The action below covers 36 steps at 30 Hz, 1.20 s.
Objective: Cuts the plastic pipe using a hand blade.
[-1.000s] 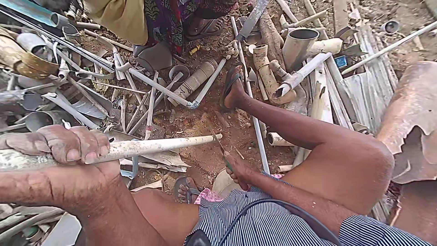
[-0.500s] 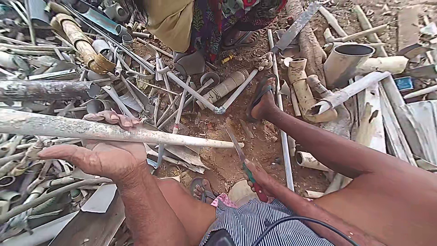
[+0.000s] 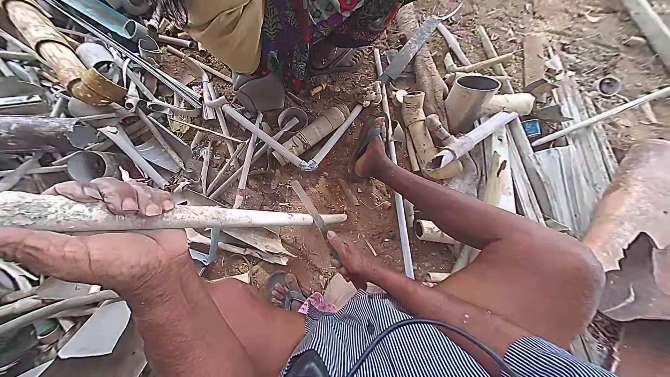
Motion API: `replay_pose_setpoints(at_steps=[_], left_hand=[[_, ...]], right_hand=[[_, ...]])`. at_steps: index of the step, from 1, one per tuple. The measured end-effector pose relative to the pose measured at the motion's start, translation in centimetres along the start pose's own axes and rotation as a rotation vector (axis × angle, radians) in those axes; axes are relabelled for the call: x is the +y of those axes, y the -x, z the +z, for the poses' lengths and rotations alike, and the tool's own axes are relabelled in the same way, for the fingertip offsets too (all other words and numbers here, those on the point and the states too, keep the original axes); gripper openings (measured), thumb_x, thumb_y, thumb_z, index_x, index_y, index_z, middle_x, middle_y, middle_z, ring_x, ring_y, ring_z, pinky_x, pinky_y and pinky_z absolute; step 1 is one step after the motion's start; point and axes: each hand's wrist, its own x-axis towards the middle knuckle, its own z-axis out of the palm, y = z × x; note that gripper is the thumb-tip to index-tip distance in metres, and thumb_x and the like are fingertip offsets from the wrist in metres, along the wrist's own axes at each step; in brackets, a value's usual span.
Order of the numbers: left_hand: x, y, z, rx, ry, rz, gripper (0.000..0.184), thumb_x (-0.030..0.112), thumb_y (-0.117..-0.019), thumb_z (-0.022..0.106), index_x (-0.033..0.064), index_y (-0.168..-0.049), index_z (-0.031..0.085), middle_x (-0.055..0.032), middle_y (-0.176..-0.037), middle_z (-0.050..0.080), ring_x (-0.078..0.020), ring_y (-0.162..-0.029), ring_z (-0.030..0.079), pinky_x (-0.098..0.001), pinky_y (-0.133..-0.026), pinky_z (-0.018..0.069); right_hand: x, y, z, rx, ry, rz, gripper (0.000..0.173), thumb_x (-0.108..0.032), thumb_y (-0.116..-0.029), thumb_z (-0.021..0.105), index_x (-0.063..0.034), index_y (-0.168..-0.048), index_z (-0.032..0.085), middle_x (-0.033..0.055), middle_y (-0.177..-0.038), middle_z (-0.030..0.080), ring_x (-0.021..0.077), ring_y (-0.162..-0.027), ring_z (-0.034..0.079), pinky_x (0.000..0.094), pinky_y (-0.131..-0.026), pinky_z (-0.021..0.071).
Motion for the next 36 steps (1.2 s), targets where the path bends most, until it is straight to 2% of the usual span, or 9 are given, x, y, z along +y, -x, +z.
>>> replay_pose_setpoints(at_steps=[2, 5, 10, 13, 20, 27, 29, 33, 36], left_hand=[[-0.1, 0.2, 0.2, 0.008, -0.003, 0.016, 0.073, 0.062, -0.1022, -0.006, 0.0143, -0.087, 0.047, 0.0035, -0.057, 0.045, -0.0099, -0.042, 0.047, -0.0231, -0.042, 0.0472], [-0.1, 0.8, 1.6, 0.07, -0.012, 0.018, 0.07, 0.061, -0.1036, -0.003, 0.0145, -0.09, 0.047, 0.0035, -0.058, 0.044, -0.009, -0.042, 0.046, -0.0221, -0.041, 0.0461], [-0.2, 1.3, 2.2, 0.055, -0.032, 0.048, 0.064, 0.054, -0.106, -0.003, 0.0155, -0.09, 0.045, 0.0052, -0.057, 0.043, -0.0078, -0.041, 0.045, -0.0205, -0.041, 0.045], [-0.3, 1.1, 1.7, 0.138, -0.104, 0.07, 0.057, 0.046, -0.1081, -0.001, 0.0155, -0.095, 0.045, 0.005, -0.06, 0.044, -0.008, -0.045, 0.047, -0.0214, -0.046, 0.0475], [-0.1, 1.8, 2.7, 0.211, -0.235, 0.108, 0.045, 0.033, -0.1113, 0.006, 0.0147, -0.096, 0.045, 0.0037, -0.066, 0.046, -0.0094, -0.051, 0.051, -0.0225, -0.051, 0.0511], [0.0, 1.7, 2.9, 0.228, -0.254, 0.122, 0.043, 0.027, -0.1117, 0.009, 0.0131, -0.093, 0.045, 0.0027, -0.066, 0.047, -0.0104, -0.05, 0.051, -0.0233, -0.051, 0.0513], [0.0, 1.7, 2.5, 0.246, -0.258, 0.107, 0.042, 0.029, -0.1117, 0.009, 0.016, -0.094, 0.045, 0.0043, -0.066, 0.047, -0.0091, -0.052, 0.052, -0.0225, -0.053, 0.0515], [-0.4, 1.3, 1.9, 0.189, -0.281, 0.133, 0.041, 0.027, -0.1118, 0.012, 0.0124, -0.094, 0.046, 0.002, -0.065, 0.046, -0.0117, -0.051, 0.052, -0.0256, -0.052, 0.0526], [-0.1, 1.6, 3.1, 0.215, -0.258, 0.12, 0.044, 0.031, -0.1124, 0.01, 0.0129, -0.094, 0.046, 0.0023, -0.066, 0.046, -0.0111, -0.052, 0.052, -0.0247, -0.052, 0.0519]], right_hand=[[4.0, -0.4, -2.5, 0.104, -0.132, 0.293, 0.053, -0.053, -0.111, 0.017, -0.0095, -0.099, 0.045, -0.0008, -0.06, 0.041, 0.0107, -0.041, 0.041, 0.0259, -0.04, 0.042], [4.0, 0.4, -2.1, 0.128, -0.237, 0.363, 0.052, -0.054, -0.1108, 0.016, -0.0105, -0.098, 0.043, -0.0009, -0.06, 0.041, 0.0105, -0.041, 0.04, 0.0254, -0.04, 0.0407], [-6.3, 2.2, 3.4, -0.13, -0.041, -0.178, 0.048, -0.04, -0.1118, 0.019, -0.0091, -0.088, 0.047, -0.0033, -0.057, 0.043, 0.0066, -0.041, 0.044, 0.0222, -0.042, 0.0435], [-5.7, 1.6, 3.1, -0.141, 0.048, -0.257, 0.047, -0.039, -0.1104, 0.021, -0.0079, -0.09, 0.048, -0.0034, -0.059, 0.042, 0.0065, -0.044, 0.043, 0.023, -0.045, 0.0421], [5.1, 0.3, -1.8, 0.149, -0.352, 0.394, 0.055, -0.055, -0.1103, 0.016, -0.0112, -0.092, 0.043, -0.0009, -0.057, 0.04, 0.0108, -0.04, 0.039, 0.0253, -0.039, 0.0395], [-8.6, 1.9, 4.9, -0.154, 0.03, -0.303, 0.046, -0.035, -0.1125, 0.022, -0.0055, -0.091, 0.05, -0.0033, -0.059, 0.041, 0.0057, -0.043, 0.043, 0.0223, -0.044, 0.0429], [-6.5, 1.5, 3.4, -0.152, 0.014, -0.229, 0.046, -0.037, -0.1118, 0.021, -0.0072, -0.092, 0.049, -0.004, -0.057, 0.042, 0.0054, -0.042, 0.043, 0.0213, -0.043, 0.043], [3.1, 0.4, -1.4, 0.085, -0.241, 0.305, 0.055, -0.053, -0.1109, 0.016, -0.0097, -0.092, 0.044, -0.0009, -0.057, 0.041, 0.0097, -0.039, 0.039, 0.0241, -0.038, 0.0392], [3.1, 1.3, -0.8, 0.098, -0.263, 0.32, 0.053, -0.051, -0.1115, 0.017, -0.01, -0.093, 0.044, -0.0008, -0.057, 0.042, 0.0098, -0.039, 0.04, 0.0241, -0.039, 0.0401]])
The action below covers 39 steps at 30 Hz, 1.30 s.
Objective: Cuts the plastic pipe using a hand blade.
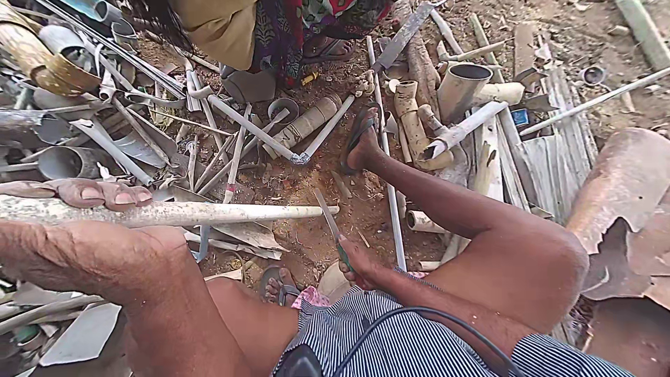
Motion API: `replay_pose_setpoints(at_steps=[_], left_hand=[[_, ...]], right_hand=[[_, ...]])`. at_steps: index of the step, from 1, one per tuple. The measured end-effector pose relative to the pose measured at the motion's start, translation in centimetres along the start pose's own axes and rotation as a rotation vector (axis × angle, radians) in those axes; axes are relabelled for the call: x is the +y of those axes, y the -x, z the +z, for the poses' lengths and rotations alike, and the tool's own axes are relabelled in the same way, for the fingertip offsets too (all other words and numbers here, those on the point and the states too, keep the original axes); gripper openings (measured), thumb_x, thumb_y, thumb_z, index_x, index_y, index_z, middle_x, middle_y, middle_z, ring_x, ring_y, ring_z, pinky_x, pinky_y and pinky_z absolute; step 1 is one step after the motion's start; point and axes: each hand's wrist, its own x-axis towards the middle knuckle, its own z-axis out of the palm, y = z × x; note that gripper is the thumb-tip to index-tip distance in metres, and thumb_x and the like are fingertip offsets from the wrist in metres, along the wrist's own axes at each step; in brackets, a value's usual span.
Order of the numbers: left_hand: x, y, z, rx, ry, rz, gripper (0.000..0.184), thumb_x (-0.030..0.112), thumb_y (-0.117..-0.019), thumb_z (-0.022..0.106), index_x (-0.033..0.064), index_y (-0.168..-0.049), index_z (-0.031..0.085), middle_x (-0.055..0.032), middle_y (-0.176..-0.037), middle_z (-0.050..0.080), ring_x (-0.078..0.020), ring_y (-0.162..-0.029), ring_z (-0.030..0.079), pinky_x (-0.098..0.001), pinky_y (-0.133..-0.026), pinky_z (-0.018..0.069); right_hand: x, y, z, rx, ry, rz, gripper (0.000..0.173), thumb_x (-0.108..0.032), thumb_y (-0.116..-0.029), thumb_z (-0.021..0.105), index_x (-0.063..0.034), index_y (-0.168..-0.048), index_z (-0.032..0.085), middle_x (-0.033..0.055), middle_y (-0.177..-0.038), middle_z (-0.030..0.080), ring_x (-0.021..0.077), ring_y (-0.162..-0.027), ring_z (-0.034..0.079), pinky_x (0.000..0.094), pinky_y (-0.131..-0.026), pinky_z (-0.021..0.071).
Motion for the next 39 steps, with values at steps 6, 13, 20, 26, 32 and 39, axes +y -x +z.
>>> replay_pose_setpoints(at_steps=[6, 13, 20, 26, 32, 39], left_hand=[[0.2, -0.3, -0.1, 0.099, -0.07, -0.032, 0.036, 0.024, -0.1131, 0.02, 0.011, -0.095, 0.048, 0.0003, -0.069, 0.05, -0.012, -0.058, 0.057, -0.026, -0.058, 0.0547], [-0.8, -0.9, -1.0, 0.038, 0.113, -0.122, 0.061, 0.05, -0.1087, 0.002, 0.0132, -0.1, 0.049, 0.0022, -0.067, 0.05, -0.0089, -0.053, 0.053, -0.0224, -0.051, 0.0505], [-0.1, -0.6, -0.7, -0.142, 0.277, -0.1, 0.069, 0.059, -0.1041, -0.004, 0.0132, -0.093, 0.047, 0.004, -0.058, 0.043, -0.0076, -0.043, 0.045, -0.0203, -0.042, 0.0456], [-0.4, -0.9, -1.4, -0.279, 0.358, -0.091, 0.066, 0.06, -0.1031, 0.004, 0.0136, -0.084, 0.047, 0.0035, -0.057, 0.044, -0.008, -0.042, 0.043, -0.0199, -0.041, 0.042], [0.0, -0.9, -1.5, -0.246, 0.381, -0.12, 0.071, 0.066, -0.1003, 0.002, 0.0132, -0.085, 0.046, 0.0033, -0.055, 0.041, -0.0082, -0.041, 0.041, -0.0208, -0.04, 0.0413], [0.3, -0.7, -1.5, -0.283, 0.39, -0.1, 0.072, 0.063, -0.1015, -0.002, 0.0137, -0.082, 0.046, 0.0035, -0.053, 0.041, -0.0096, -0.039, 0.041, -0.0222, -0.04, 0.0409]], right_hand=[[-10.4, 6.1, 9.8, -0.282, 0.432, -0.67, 0.048, -0.033, -0.1135, 0.022, -0.0025, -0.092, 0.053, 0.0001, -0.066, 0.043, 0.008, -0.05, 0.045, 0.0248, -0.05, 0.0433], [0.0, -0.7, -2.4, 0.047, 0.128, 0.062, 0.055, -0.056, -0.11, 0.017, -0.0101, -0.099, 0.045, -0.0004, -0.061, 0.043, 0.0107, -0.042, 0.041, 0.0258, -0.041, 0.0409], [-7.8, 3.4, 5.4, -0.143, 0.203, -0.235, 0.051, -0.048, -0.1123, 0.019, -0.008, -0.093, 0.045, 0.0001, -0.06, 0.043, 0.0108, -0.042, 0.044, 0.0261, -0.042, 0.0458], [-6.7, 4.7, 5.0, -0.219, 0.175, -0.285, 0.051, -0.046, -0.1122, 0.019, -0.0084, -0.092, 0.047, -0.001, -0.059, 0.045, 0.0089, -0.041, 0.044, 0.0236, -0.042, 0.0439], [-1.9, 0.6, 0.5, -0.011, -0.047, 0.074, 0.054, -0.056, -0.1098, 0.018, -0.0109, -0.096, 0.044, -0.0001, -0.06, 0.042, 0.0105, -0.04, 0.042, 0.0248, -0.038, 0.0406], [-9.6, 7.0, 8.4, -0.307, 0.242, -0.466, 0.046, -0.038, -0.1134, 0.021, -0.0082, -0.089, 0.047, -0.0025, -0.058, 0.041, 0.0069, -0.042, 0.043, 0.0224, -0.043, 0.0432]])
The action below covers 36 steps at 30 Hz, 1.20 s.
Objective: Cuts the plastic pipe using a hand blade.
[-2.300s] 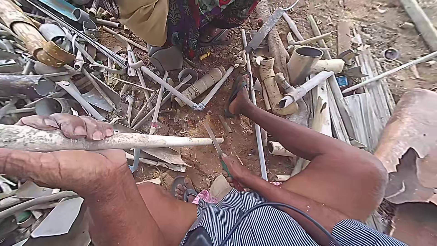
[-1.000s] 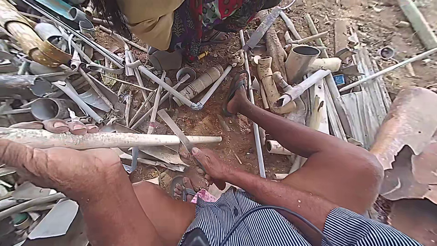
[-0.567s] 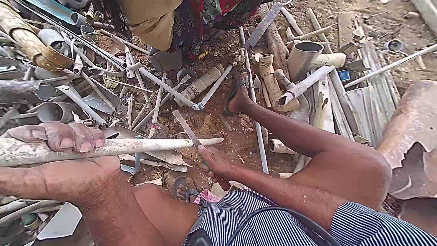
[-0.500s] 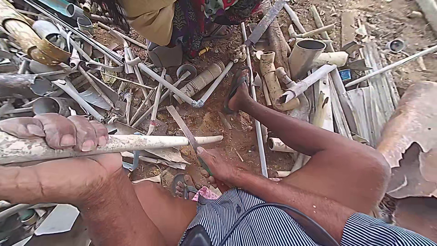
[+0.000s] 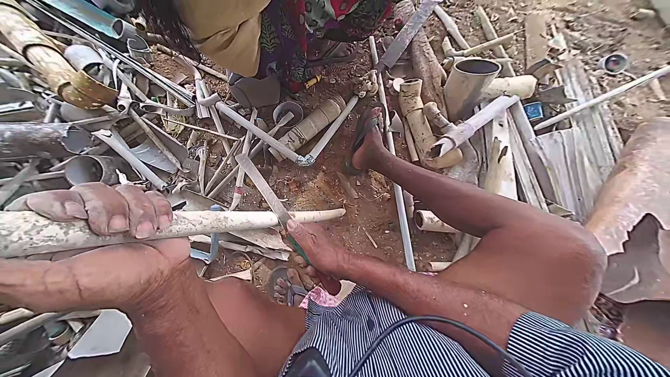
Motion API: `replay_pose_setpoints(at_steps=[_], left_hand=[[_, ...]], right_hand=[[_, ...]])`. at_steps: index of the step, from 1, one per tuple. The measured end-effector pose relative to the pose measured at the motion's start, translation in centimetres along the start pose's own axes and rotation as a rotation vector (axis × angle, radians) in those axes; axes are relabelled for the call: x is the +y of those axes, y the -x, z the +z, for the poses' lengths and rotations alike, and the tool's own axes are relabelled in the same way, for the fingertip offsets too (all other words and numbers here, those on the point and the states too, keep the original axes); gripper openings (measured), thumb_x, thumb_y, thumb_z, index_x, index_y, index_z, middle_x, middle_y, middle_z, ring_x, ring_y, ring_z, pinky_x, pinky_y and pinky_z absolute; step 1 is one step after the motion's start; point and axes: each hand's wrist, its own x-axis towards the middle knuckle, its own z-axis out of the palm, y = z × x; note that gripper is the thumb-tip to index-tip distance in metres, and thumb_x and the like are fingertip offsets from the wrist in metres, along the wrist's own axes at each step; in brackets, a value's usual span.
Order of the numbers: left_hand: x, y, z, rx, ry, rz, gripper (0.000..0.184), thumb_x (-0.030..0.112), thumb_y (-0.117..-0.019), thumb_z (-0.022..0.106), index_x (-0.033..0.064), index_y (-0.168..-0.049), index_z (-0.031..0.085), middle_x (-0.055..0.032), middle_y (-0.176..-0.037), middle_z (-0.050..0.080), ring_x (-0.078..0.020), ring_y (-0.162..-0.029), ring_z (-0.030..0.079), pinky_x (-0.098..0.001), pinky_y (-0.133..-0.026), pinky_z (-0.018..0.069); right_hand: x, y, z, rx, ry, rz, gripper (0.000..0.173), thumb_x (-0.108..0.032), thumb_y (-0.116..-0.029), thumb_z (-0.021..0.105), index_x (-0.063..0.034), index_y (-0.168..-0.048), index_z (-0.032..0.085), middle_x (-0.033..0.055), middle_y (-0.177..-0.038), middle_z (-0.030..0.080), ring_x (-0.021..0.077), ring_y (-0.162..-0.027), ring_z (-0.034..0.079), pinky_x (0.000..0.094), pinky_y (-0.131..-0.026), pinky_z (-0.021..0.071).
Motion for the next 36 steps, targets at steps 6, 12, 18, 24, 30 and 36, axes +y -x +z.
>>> replay_pose_setpoints(at_steps=[6, 12, 18, 24, 30, 36], left_hand=[[-0.1, -0.2, -0.8, -0.002, 0.031, -0.004, 0.073, 0.066, -0.0997, -0.001, 0.0129, -0.085, 0.047, 0.0026, -0.053, 0.041, -0.0099, -0.04, 0.041, -0.0225, -0.039, 0.041], [-0.2, 0.5, 1.0, 0.034, -0.06, 0.03, 0.069, 0.06, -0.1031, -0.002, 0.0141, -0.085, 0.046, 0.0038, -0.055, 0.041, -0.0089, -0.041, 0.042, -0.0213, -0.04, 0.0415], [-0.6, 0.0, 0.2, 0.135, -0.145, 0.059, 0.071, 0.058, -0.1043, -0.004, 0.0131, -0.088, 0.048, 0.0041, -0.056, 0.044, -0.0086, -0.042, 0.046, -0.0215, -0.042, 0.0452], [-0.6, 0.3, 2.2, 0.319, -0.222, 0.037, 0.061, 0.05, -0.109, 0.001, 0.0107, -0.103, 0.049, 0.0005, -0.068, 0.051, -0.0108, -0.052, 0.054, -0.024, -0.051, 0.0522], [-0.5, -0.1, 2.1, 0.326, -0.196, 0.036, 0.062, 0.048, -0.1095, 0.0, 0.0123, -0.105, 0.05, -0.0025, -0.077, 0.055, -0.0141, -0.059, 0.057, -0.0286, -0.054, 0.0544], [-0.4, 0.3, 2.4, 0.231, -0.224, -0.038, 0.052, 0.039, -0.1112, 0.002, 0.0132, -0.115, 0.047, -0.0036, -0.089, 0.057, -0.0165, -0.074, 0.062, -0.0321, -0.068, 0.0573]], right_hand=[[8.4, 2.2, -4.3, 0.175, -0.27, 0.441, 0.054, -0.055, -0.1102, 0.018, -0.0111, -0.093, 0.044, -0.0018, -0.058, 0.042, 0.0086, -0.04, 0.041, 0.023, -0.039, 0.0411], [-0.8, 0.8, 2.5, -0.037, -0.095, -0.1, 0.047, -0.037, -0.1132, 0.019, -0.0086, -0.088, 0.046, -0.0029, -0.055, 0.041, 0.0067, -0.04, 0.043, 0.0225, -0.041, 0.0437], [5.1, 1.8, -1.8, 0.049, -0.119, 0.182, 0.05, -0.044, -0.1126, 0.018, -0.0087, -0.091, 0.046, -0.0026, -0.057, 0.043, 0.0076, -0.041, 0.044, 0.0225, -0.042, 0.0441], [2.4, 1.2, 1.4, 0.01, -0.014, -0.063, 0.047, -0.038, -0.1118, 0.021, -0.0082, -0.086, 0.048, -0.0032, -0.059, 0.042, 0.0064, -0.045, 0.044, 0.0232, -0.046, 0.0434], [3.8, 0.3, -1.2, 0.066, 0.003, 0.082, 0.049, -0.04, -0.1129, 0.02, -0.0062, -0.09, 0.048, -0.002, -0.059, 0.043, 0.0078, -0.044, 0.046, 0.0235, -0.045, 0.0454], [9.1, 1.5, -5.8, 0.216, -0.09, 0.397, 0.052, -0.05, -0.1115, 0.017, -0.009, -0.095, 0.045, -0.0005, -0.059, 0.042, 0.0106, -0.041, 0.043, 0.0257, -0.041, 0.0442]])
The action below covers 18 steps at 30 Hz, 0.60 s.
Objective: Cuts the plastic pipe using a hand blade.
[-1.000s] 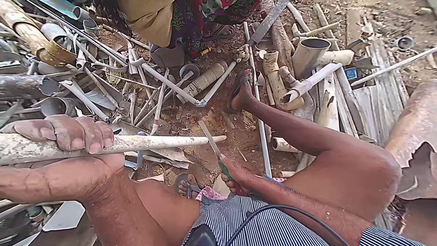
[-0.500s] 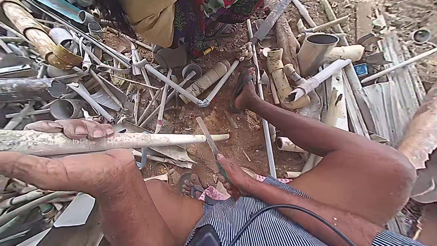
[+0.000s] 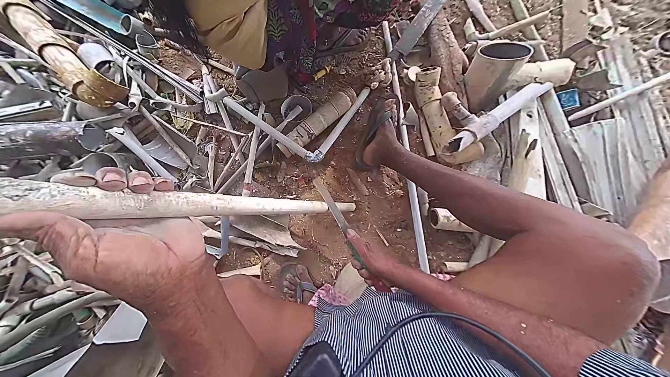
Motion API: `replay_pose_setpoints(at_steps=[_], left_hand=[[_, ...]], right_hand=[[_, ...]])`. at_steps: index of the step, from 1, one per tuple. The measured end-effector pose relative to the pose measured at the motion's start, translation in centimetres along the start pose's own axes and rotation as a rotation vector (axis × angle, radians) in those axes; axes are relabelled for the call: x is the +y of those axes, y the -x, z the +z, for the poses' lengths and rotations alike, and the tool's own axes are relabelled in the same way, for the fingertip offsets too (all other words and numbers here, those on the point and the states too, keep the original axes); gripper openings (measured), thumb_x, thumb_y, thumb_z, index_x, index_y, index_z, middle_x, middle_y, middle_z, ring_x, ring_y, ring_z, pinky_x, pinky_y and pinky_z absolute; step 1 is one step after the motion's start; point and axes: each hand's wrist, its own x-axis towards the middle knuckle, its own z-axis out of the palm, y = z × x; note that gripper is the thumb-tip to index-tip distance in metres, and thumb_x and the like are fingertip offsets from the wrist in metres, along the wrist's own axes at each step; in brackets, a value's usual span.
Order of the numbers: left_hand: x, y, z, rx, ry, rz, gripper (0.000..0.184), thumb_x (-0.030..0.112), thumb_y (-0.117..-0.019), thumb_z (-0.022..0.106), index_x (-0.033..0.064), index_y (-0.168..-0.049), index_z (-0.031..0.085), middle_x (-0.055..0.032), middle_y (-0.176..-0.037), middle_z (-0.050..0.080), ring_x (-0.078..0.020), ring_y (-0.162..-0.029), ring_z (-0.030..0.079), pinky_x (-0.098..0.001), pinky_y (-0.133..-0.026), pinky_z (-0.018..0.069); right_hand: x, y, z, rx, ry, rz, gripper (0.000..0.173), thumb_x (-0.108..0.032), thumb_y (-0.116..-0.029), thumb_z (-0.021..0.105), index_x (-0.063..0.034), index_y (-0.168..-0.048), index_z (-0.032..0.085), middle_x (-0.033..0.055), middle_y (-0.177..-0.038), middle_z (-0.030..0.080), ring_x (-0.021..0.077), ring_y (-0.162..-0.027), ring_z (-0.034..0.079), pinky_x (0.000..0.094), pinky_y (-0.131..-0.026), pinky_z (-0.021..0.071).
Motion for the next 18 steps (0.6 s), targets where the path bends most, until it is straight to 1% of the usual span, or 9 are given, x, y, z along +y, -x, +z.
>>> replay_pose_setpoints(at_steps=[2, 3, 5, 7, 8, 11, 12, 14, 18], left_hand=[[0.4, 0.2, 0.5, -0.004, 0.058, -0.042, 0.053, 0.044, -0.1112, 0.005, 0.0137, -0.118, 0.048, -0.0048, -0.095, 0.061, -0.0196, -0.087, 0.067, -0.04, -0.082, 0.0598], [0.5, 0.4, 0.7, 0.001, 0.062, -0.056, 0.053, 0.045, -0.1112, 0.006, 0.0141, -0.117, 0.049, -0.0043, -0.095, 0.062, -0.0192, -0.087, 0.068, -0.0401, -0.084, 0.0595], [0.4, 0.4, 0.8, 0.017, 0.04, -0.028, 0.051, 0.041, -0.112, 0.007, 0.0138, -0.109, 0.051, -0.0024, -0.087, 0.06, -0.0159, -0.077, 0.065, -0.0334, -0.072, 0.0598], [0.4, 0.2, 1.0, 0.044, 0.012, -0.016, 0.048, 0.037, -0.1127, 0.01, 0.0148, -0.104, 0.051, 0.0004, -0.082, 0.057, -0.0121, -0.071, 0.062, -0.0286, -0.067, 0.0576], [0.3, 0.2, 1.0, 0.06, 0.005, -0.015, 0.047, 0.037, -0.113, 0.011, 0.0154, -0.104, 0.052, 0.0013, -0.081, 0.057, -0.011, -0.069, 0.062, -0.0273, -0.066, 0.0574], [0.0, 0.2, 0.8, 0.057, -0.011, -0.016, 0.047, 0.038, -0.113, 0.01, 0.0153, -0.103, 0.051, 0.0014, -0.08, 0.056, -0.0108, -0.068, 0.061, -0.0266, -0.065, 0.0566], [-0.1, 0.1, 0.9, 0.047, -0.018, -0.006, 0.047, 0.038, -0.113, 0.01, 0.0151, -0.103, 0.051, 0.0015, -0.08, 0.056, -0.0106, -0.067, 0.061, -0.0264, -0.064, 0.0568], [0.1, 0.5, 1.4, 0.047, -0.048, 0.011, 0.044, 0.035, -0.1135, 0.012, 0.0152, -0.105, 0.051, 0.0019, -0.081, 0.057, -0.0103, -0.068, 0.062, -0.0259, -0.065, 0.0574], [0.5, 1.2, 1.8, 0.087, -0.057, 0.013, 0.04, 0.031, -0.1138, 0.016, 0.0151, -0.104, 0.052, 0.002, -0.082, 0.058, -0.0106, -0.07, 0.063, -0.0268, -0.066, 0.0577]], right_hand=[[-4.8, 1.6, 4.0, -0.097, 0.088, -0.283, 0.05, -0.041, -0.1127, 0.02, -0.0068, -0.09, 0.048, -0.0012, -0.06, 0.044, 0.009, -0.044, 0.046, 0.025, -0.046, 0.0462], [-7.2, 2.6, 6.4, -0.14, 0.113, -0.421, 0.048, -0.037, -0.113, 0.021, -0.0061, -0.089, 0.049, -0.0014, -0.062, 0.043, 0.0084, -0.047, 0.046, 0.025, -0.048, 0.0455], [-10.3, 3.3, 9.2, -0.174, 0.139, -0.604, 0.048, -0.032, -0.1134, 0.023, -0.0044, -0.086, 0.05, -0.001, -0.062, 0.043, 0.0079, -0.048, 0.046, 0.0251, -0.051, 0.0452], [-9.4, 2.9, 8.3, -0.154, 0.199, -0.616, 0.047, -0.032, -0.1129, 0.023, -0.0021, -0.091, 0.052, -0.0001, -0.066, 0.043, 0.009, -0.052, 0.046, 0.0267, -0.054, 0.0457], [-7.7, 2.2, 7.0, -0.122, 0.188, -0.552, 0.047, -0.033, -0.1122, 0.022, -0.0028, -0.092, 0.052, -0.0009, -0.065, 0.043, 0.0083, -0.05, 0.046, 0.026, -0.052, 0.0456], [-1.4, -0.4, 2.5, -0.011, 0.027, -0.206, 0.05, -0.043, -0.1127, 0.019, -0.0068, -0.093, 0.045, -0.0019, -0.058, 0.042, 0.0089, -0.042, 0.044, 0.0249, -0.043, 0.0456], [-0.3, -0.8, 1.7, 0.013, -0.006, -0.161, 0.05, -0.045, -0.1125, 0.019, -0.0077, -0.092, 0.045, -0.0017, -0.056, 0.042, 0.0097, -0.04, 0.044, 0.0255, -0.042, 0.0456], [-1.1, -0.2, 2.8, 0.008, -0.009, -0.222, 0.05, -0.042, -0.1128, 0.02, -0.0074, -0.089, 0.046, -0.0019, -0.056, 0.043, 0.0093, -0.04, 0.045, 0.0253, -0.042, 0.0467], [-10.0, 2.8, 9.7, -0.117, 0.106, -0.635, 0.047, -0.032, -0.1125, 0.023, -0.0039, -0.087, 0.052, -0.0011, -0.062, 0.044, 0.0078, -0.048, 0.046, 0.0255, -0.05, 0.0457]])
